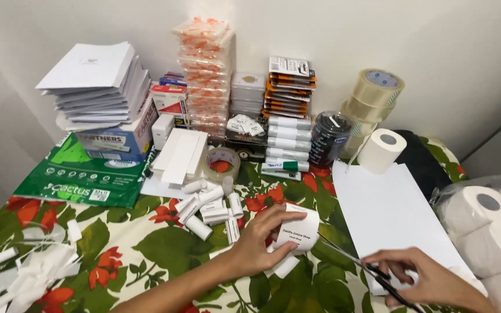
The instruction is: The person is using scissors to cut individual labels from a paper roll and then folding them by hand on a workspace filled with various supplies.
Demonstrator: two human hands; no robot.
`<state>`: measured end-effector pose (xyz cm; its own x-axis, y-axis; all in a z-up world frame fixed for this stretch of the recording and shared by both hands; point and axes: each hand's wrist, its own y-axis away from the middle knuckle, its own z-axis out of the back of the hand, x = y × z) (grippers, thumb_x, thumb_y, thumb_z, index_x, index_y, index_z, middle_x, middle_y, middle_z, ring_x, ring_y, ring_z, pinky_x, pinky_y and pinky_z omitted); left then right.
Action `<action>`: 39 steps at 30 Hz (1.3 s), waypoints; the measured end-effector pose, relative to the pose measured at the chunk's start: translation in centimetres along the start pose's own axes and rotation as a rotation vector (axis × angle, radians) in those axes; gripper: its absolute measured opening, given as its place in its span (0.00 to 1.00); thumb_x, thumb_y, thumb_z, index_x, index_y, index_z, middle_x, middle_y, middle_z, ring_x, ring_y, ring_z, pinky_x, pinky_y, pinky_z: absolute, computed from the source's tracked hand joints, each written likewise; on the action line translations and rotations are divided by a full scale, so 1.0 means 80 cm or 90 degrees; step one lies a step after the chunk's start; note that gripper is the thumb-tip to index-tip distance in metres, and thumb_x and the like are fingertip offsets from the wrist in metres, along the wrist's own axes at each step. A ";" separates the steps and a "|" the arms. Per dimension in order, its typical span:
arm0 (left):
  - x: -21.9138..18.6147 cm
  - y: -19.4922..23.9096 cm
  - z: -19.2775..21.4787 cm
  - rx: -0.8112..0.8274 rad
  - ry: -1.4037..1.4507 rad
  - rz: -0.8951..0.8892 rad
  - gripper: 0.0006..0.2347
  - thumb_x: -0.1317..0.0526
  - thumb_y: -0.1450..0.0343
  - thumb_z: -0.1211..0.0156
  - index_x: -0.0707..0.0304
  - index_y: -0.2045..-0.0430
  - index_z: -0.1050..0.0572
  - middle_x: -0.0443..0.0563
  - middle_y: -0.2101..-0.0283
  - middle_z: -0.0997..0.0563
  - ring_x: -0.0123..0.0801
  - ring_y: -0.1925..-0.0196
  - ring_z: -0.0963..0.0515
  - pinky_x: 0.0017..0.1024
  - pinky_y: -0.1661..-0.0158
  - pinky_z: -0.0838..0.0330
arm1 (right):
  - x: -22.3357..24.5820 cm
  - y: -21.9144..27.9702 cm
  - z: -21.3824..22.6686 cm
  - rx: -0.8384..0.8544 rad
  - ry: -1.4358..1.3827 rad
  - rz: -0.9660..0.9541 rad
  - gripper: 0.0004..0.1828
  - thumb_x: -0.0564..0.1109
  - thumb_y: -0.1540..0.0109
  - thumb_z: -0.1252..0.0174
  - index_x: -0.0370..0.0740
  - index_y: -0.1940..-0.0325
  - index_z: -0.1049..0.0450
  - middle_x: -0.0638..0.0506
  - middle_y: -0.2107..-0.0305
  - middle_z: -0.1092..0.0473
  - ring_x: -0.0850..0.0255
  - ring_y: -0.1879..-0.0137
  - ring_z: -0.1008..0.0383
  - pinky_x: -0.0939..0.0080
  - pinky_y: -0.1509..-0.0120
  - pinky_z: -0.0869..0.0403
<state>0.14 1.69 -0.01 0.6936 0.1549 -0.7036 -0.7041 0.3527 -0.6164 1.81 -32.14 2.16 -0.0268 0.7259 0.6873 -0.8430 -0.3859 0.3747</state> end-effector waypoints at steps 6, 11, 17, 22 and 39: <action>-0.016 -0.003 0.003 0.093 0.020 0.052 0.20 0.62 0.34 0.43 0.51 0.46 0.36 0.55 0.52 0.31 0.42 0.47 0.32 0.42 0.46 0.39 | 0.036 -0.021 0.016 0.098 0.026 0.023 0.34 0.49 0.61 0.21 0.54 0.50 0.17 0.56 0.74 0.25 0.67 0.77 0.43 0.70 0.73 0.44; -0.019 -0.003 0.011 0.126 0.004 0.078 0.21 0.61 0.35 0.43 0.50 0.46 0.36 0.59 0.46 0.32 0.47 0.39 0.37 0.52 0.42 0.45 | 0.071 -0.023 0.007 0.094 0.009 0.034 0.32 0.43 0.60 0.20 0.51 0.52 0.15 0.56 0.79 0.28 0.67 0.78 0.48 0.68 0.74 0.47; -0.011 -0.002 0.020 0.142 0.007 0.077 0.20 0.59 0.34 0.44 0.49 0.47 0.35 0.59 0.45 0.32 0.47 0.38 0.37 0.49 0.43 0.44 | 0.101 -0.017 0.004 0.083 0.020 0.029 0.30 0.44 0.60 0.22 0.51 0.54 0.15 0.56 0.80 0.26 0.68 0.79 0.49 0.69 0.74 0.48; -0.013 -0.003 0.020 0.131 0.015 0.097 0.21 0.62 0.35 0.43 0.50 0.47 0.36 0.59 0.46 0.32 0.47 0.39 0.37 0.52 0.42 0.45 | 0.109 -0.019 0.009 0.093 0.030 0.048 0.30 0.45 0.60 0.22 0.51 0.53 0.15 0.56 0.85 0.28 0.68 0.80 0.47 0.68 0.73 0.46; 0.007 -0.003 0.018 0.108 0.023 0.047 0.20 0.63 0.34 0.43 0.52 0.47 0.36 0.54 0.53 0.32 0.39 0.48 0.32 0.38 0.47 0.37 | 0.066 -0.042 0.006 0.049 -0.017 0.070 0.18 0.36 0.50 0.34 0.44 0.56 0.13 0.54 0.89 0.29 0.67 0.81 0.52 0.66 0.76 0.49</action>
<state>0.91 3.03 0.28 0.6325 0.1542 -0.7591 -0.7154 0.4920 -0.4961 4.79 -27.29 4.79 -0.1014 0.6626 0.7421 -0.7923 -0.5048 0.3425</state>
